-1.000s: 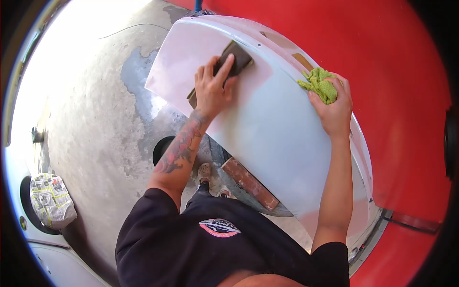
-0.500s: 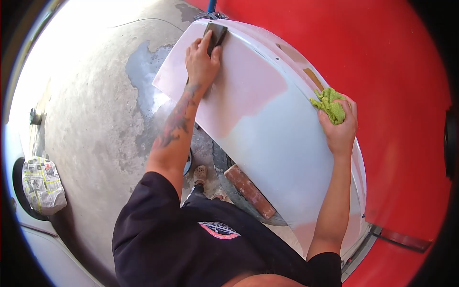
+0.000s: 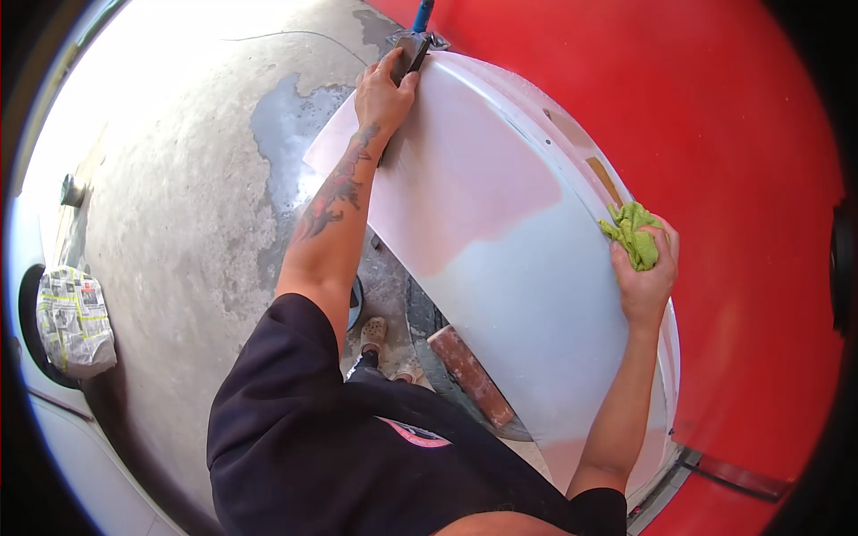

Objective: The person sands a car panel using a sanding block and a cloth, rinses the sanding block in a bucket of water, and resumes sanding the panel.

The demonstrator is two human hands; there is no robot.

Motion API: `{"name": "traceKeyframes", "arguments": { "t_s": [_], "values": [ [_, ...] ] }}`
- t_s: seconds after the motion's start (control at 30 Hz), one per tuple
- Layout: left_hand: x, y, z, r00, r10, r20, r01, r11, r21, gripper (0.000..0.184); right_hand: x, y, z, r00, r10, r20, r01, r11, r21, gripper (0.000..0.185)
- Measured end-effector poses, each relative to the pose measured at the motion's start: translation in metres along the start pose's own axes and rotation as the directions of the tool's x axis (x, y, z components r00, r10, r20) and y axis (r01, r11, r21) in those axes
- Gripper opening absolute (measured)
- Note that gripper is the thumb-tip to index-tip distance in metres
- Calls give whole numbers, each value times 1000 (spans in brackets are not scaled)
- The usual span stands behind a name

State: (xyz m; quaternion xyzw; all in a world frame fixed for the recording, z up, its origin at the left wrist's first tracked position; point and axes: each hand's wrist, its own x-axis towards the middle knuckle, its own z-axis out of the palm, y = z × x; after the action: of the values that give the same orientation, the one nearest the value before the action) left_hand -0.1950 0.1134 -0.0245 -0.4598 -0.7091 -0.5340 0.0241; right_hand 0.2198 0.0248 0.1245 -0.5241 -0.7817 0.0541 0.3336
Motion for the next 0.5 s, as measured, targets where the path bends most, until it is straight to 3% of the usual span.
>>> {"name": "traceKeyframes", "arguments": {
  "t_s": [0.03,0.1,0.17,0.27,0.3,0.37,0.43,0.5],
  "values": [
    [1,4,2,999,-49,-4,49,999,4,53,0,1,-1,1000,2,3,-2,1000,-5,34],
    [-53,29,5,992,67,-104,-66,998,14,55,0,1,0,1000,5,2,-5,1000,-4,34],
    [-116,58,-19,987,145,66,-142,989,-52,57,-2,-1,0,1000,13,-3,-13,1000,-9,34],
    [-106,42,-33,962,225,154,-216,973,-76,60,-2,-3,0,1000,26,2,-26,1000,-7,33],
    [-78,18,-21,969,242,53,-241,970,-22,61,-1,-5,2,999,34,3,-34,999,-3,33],
    [-11,-24,-6,990,140,-28,-139,989,42,54,0,-5,3,1000,26,4,-26,1000,0,32],
    [35,-48,-1,993,-92,74,93,996,-3,52,-2,-4,0,1000,17,11,-17,1000,-8,32],
    [14,-37,2,998,-65,-1,65,998,25,53,0,-2,1,1000,2,0,-2,1000,-14,33]
  ]
}}
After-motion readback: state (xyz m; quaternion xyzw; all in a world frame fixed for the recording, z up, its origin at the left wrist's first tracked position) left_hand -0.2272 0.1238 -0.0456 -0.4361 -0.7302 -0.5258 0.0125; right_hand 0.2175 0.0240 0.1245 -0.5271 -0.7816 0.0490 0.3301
